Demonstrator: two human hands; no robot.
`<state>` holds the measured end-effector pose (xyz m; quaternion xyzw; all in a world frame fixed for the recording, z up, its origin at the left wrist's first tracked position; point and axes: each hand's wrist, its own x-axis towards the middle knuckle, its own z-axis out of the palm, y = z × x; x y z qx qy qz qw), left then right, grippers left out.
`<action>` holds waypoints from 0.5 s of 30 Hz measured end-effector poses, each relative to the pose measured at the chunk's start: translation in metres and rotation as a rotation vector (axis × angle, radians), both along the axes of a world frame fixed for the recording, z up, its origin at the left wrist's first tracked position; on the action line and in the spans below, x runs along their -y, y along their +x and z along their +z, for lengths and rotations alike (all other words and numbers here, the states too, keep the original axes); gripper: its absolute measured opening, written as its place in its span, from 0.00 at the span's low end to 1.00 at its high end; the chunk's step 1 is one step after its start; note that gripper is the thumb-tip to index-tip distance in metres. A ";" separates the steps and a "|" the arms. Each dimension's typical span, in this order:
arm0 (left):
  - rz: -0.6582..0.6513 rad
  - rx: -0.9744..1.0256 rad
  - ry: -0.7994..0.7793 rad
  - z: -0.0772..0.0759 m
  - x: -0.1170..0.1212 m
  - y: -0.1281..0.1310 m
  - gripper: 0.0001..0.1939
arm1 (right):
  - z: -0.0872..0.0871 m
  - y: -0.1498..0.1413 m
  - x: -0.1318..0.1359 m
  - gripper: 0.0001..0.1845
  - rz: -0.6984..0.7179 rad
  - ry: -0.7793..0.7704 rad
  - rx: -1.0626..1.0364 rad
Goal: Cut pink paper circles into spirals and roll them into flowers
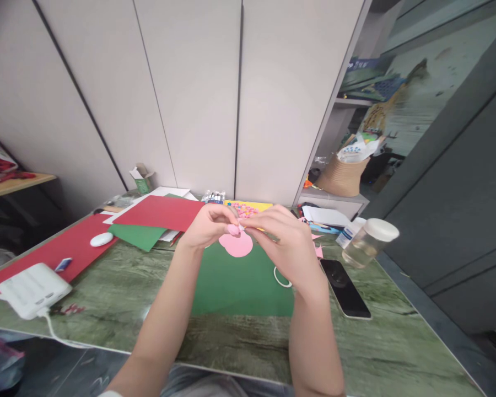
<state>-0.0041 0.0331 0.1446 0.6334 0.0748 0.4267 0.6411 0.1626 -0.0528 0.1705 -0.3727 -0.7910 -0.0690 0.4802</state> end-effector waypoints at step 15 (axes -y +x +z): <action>-0.054 0.016 0.025 -0.002 -0.002 -0.001 0.06 | 0.001 0.002 0.002 0.09 0.017 -0.045 0.042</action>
